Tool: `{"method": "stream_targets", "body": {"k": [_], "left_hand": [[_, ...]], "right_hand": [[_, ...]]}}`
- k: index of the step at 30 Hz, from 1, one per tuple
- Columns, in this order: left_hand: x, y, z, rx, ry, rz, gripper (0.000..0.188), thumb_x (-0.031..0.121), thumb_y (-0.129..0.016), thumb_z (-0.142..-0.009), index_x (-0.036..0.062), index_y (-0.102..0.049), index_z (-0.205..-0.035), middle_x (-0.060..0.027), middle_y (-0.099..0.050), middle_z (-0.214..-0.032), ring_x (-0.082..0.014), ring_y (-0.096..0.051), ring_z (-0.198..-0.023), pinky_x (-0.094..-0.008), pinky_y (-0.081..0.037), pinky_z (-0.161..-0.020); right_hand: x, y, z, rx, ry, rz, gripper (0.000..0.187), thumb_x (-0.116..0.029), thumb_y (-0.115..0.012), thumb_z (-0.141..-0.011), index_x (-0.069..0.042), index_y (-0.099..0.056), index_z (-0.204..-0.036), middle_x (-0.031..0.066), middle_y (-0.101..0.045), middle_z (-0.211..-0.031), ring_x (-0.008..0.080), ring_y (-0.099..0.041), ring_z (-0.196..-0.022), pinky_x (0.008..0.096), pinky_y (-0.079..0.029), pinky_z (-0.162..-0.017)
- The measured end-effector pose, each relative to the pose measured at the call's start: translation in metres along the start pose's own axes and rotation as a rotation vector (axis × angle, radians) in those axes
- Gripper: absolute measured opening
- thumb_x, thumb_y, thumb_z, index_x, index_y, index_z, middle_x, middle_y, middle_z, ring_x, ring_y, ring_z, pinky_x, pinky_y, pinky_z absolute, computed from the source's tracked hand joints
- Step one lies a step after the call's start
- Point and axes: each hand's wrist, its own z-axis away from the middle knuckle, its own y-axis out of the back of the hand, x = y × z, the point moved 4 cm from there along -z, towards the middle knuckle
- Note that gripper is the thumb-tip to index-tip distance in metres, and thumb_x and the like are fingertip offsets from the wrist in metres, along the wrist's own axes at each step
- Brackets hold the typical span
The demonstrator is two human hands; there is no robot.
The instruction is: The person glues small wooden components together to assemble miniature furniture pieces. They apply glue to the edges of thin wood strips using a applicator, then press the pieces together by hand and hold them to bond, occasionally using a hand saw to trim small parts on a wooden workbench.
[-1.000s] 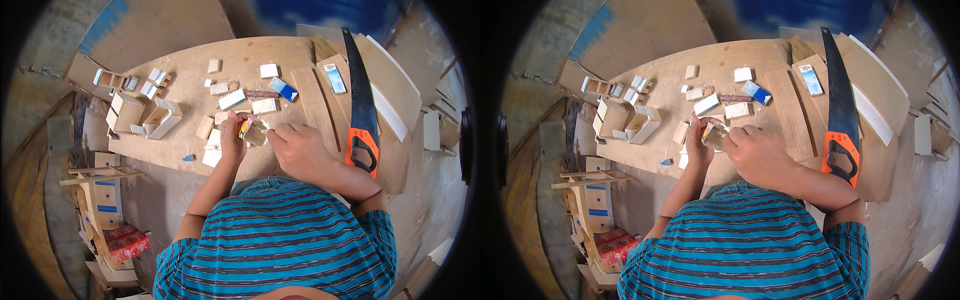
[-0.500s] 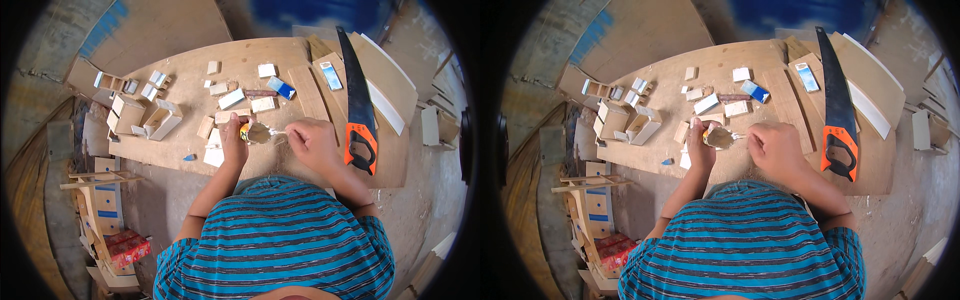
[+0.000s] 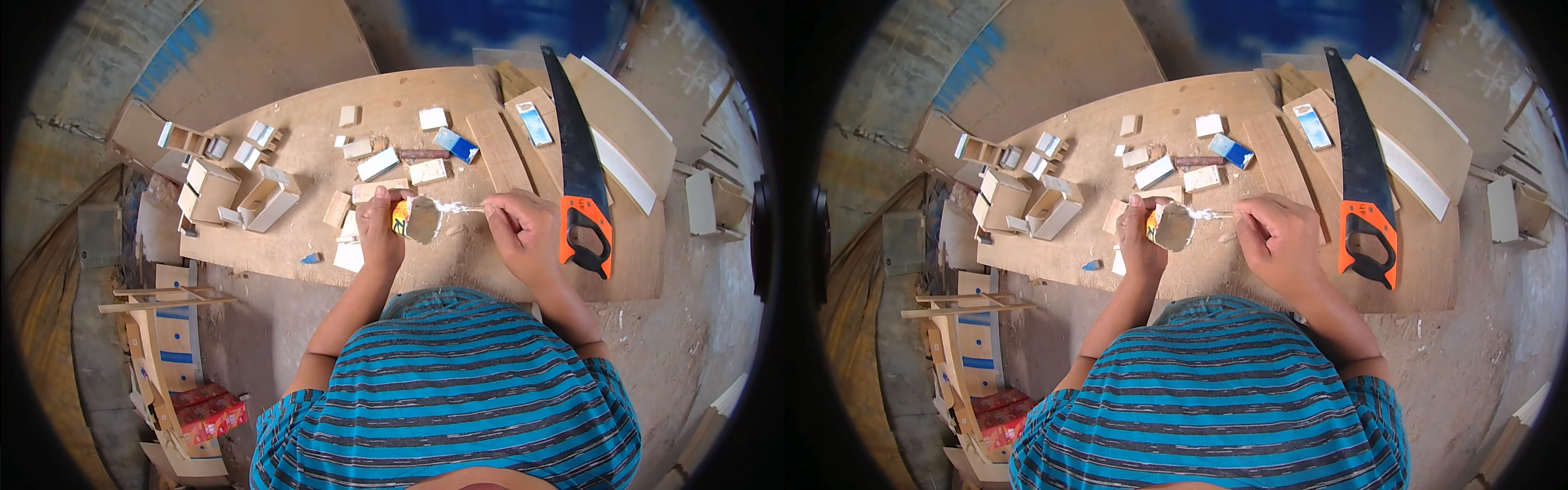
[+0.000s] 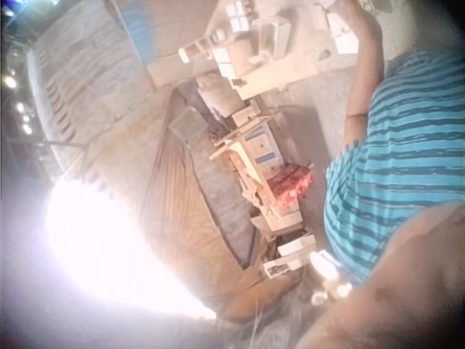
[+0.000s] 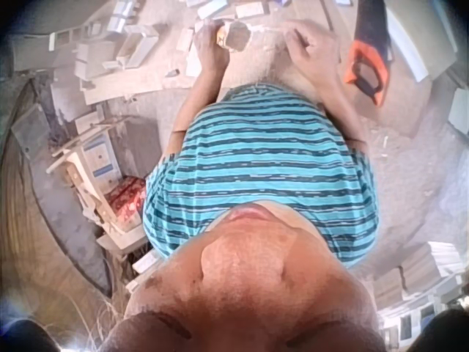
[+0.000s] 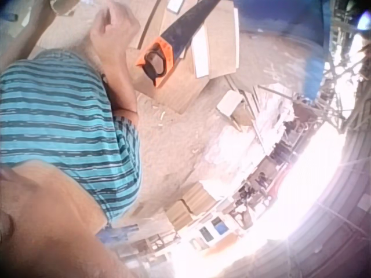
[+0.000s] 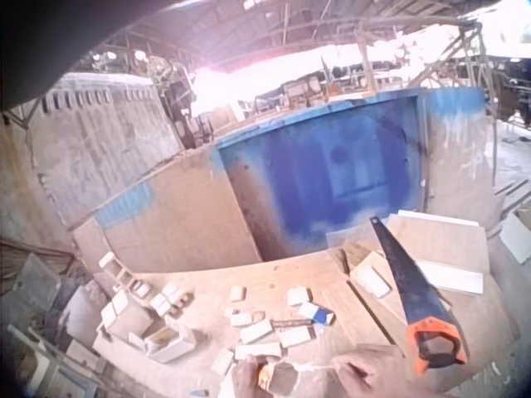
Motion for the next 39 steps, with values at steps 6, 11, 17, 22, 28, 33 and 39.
{"method": "stream_targets", "body": {"k": [6, 11, 17, 22, 28, 33, 39], "left_hand": [[-0.019, 0.004, 0.001, 0.114, 0.070, 0.203, 0.041, 0.031, -0.050, -0.097, -0.0062, -0.064, -0.084, -0.0109, -0.065, -0.079, -0.0130, -0.060, -0.069, -0.0245, -0.048, -0.065], [0.005, -0.007, 0.004, 0.106, -0.268, -0.577, 0.040, 0.031, -0.052, -0.096, -0.0063, -0.064, -0.085, -0.0107, -0.065, -0.079, -0.0125, -0.061, -0.069, -0.0237, -0.048, -0.064], [-0.015, -0.010, 0.005, 0.112, 0.115, 0.207, 0.040, 0.030, -0.052, -0.096, -0.0067, -0.064, -0.087, -0.0101, -0.065, -0.078, -0.0121, -0.060, -0.068, -0.0236, -0.048, -0.062], [-0.021, -0.008, 0.004, 0.097, 0.097, 0.096, 0.039, 0.031, -0.052, -0.096, -0.0061, -0.063, -0.087, -0.0090, -0.064, -0.076, -0.0114, -0.059, -0.066, -0.0234, -0.047, -0.060], [-0.023, -0.004, 0.002, 0.279, 0.228, 0.242, 0.041, 0.036, -0.053, -0.094, -0.0044, -0.061, -0.088, -0.0069, -0.062, -0.073, -0.0095, -0.058, -0.062, -0.0222, -0.044, -0.051], [-0.021, -0.006, 0.002, 0.229, 0.241, -0.015, 0.040, 0.037, -0.053, -0.093, -0.0013, -0.062, -0.087, -0.0045, -0.062, -0.069, -0.0085, -0.055, -0.052, -0.0206, -0.037, -0.038], [-0.027, -0.006, 0.002, 0.087, 0.492, 0.015, 0.038, 0.036, -0.054, -0.092, 0.0000, -0.063, -0.081, -0.0028, -0.058, -0.062, -0.0077, -0.047, -0.044, -0.0215, -0.029, -0.035]], "right_hand": [[-0.001, 0.010, 0.001, 0.010, 0.081, 0.062, 0.003, 0.001, -0.061, -0.078, 0.002, -0.064, -0.079, 0.0076, -0.056, -0.062, 0.0109, -0.044, -0.047, 0.0254, -0.032, -0.044], [-0.001, 0.014, 0.005, 0.059, 0.075, 0.069, 0.004, 0.001, -0.062, -0.078, 0.002, -0.064, -0.081, 0.0075, -0.055, -0.061, 0.0112, -0.044, -0.047, 0.0257, -0.032, -0.044], [0.003, 0.017, 0.011, 0.140, 0.128, 0.091, 0.009, 0.003, -0.062, -0.077, 0.001, -0.065, -0.085, 0.0058, -0.050, -0.058, 0.0108, -0.042, -0.046, 0.0253, -0.030, -0.043], [-0.001, 0.023, 0.014, 0.234, 0.393, 0.158, 0.015, 0.005, -0.062, -0.076, 0.001, -0.067, -0.090, 0.0048, -0.049, -0.059, 0.0107, -0.042, -0.047, 0.0248, -0.030, -0.043], [0.022, 0.029, 0.011, 0.096, 0.135, -0.015, 0.019, 0.004, -0.065, -0.075, -0.004, -0.068, -0.092, 0.0060, -0.051, -0.061, 0.0180, -0.047, -0.050, 0.0279, -0.036, -0.046], [0.028, 0.022, 0.011, 0.071, 0.321, 0.144, 0.024, 0.003, -0.067, -0.070, -0.005, -0.067, -0.093, 0.0051, -0.051, -0.067, 0.0205, -0.051, -0.058, 0.0300, -0.040, -0.050], [0.018, 0.028, 0.005, -0.074, 0.553, 0.356, 0.032, 0.003, -0.066, -0.061, -0.007, -0.065, -0.091, 0.0044, -0.047, -0.071, 0.0224, -0.049, -0.064, 0.0330, -0.041, -0.052]]}}
